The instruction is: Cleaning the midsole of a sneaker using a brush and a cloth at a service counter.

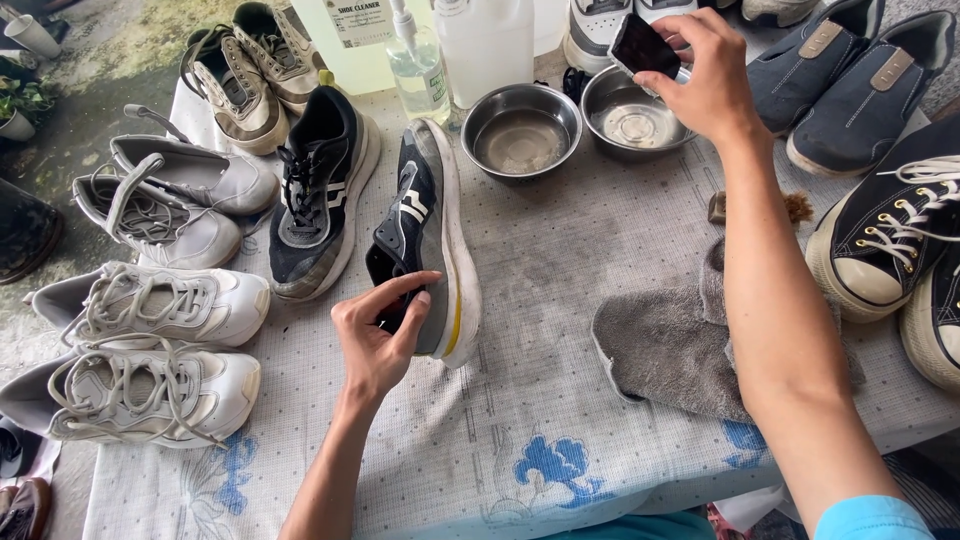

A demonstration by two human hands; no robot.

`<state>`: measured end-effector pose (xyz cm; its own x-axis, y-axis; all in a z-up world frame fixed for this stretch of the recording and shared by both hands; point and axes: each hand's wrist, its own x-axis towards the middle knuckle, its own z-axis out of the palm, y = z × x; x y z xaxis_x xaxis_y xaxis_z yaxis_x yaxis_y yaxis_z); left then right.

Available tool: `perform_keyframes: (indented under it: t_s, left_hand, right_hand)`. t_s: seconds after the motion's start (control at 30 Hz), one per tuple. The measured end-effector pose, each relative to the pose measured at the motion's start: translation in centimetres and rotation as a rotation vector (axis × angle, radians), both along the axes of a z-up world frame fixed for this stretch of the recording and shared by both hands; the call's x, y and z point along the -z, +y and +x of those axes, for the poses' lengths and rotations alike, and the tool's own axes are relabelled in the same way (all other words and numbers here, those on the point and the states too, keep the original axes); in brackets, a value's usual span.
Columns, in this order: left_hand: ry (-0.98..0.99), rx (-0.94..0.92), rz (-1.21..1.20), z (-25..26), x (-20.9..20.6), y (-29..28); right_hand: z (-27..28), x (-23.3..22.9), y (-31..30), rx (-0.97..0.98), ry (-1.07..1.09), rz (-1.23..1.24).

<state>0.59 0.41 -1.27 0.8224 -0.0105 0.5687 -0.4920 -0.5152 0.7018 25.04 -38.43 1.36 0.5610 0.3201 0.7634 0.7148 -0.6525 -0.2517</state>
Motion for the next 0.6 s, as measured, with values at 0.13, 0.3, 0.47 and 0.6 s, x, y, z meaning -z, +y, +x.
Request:
perform_keyframes:
  t_s: [0.13, 0.3, 0.47, 0.6]
  left_hand:
    - [0.004, -0.002, -0.005, 0.10, 0.21, 0.06]
    - [-0.002, -0.012, 0.005, 0.10, 0.31, 0.08]
    - [-0.004, -0.028, 0.016, 0.00, 0.20, 0.02]
    - [0.005, -0.030, 0.016, -0.03, 0.19, 0.06]
  right_hand:
    - [-0.05, -0.13, 0.05, 0.006, 0.009, 0.000]
    - [-0.08, -0.14, 0.00, 0.005, 0.012, 0.004]
    - [-0.11, -0.15, -0.02, 0.009, -0.006, -0.007]
    - [-0.09, -0.16, 0.03, 0.001, -0.006, -0.005]
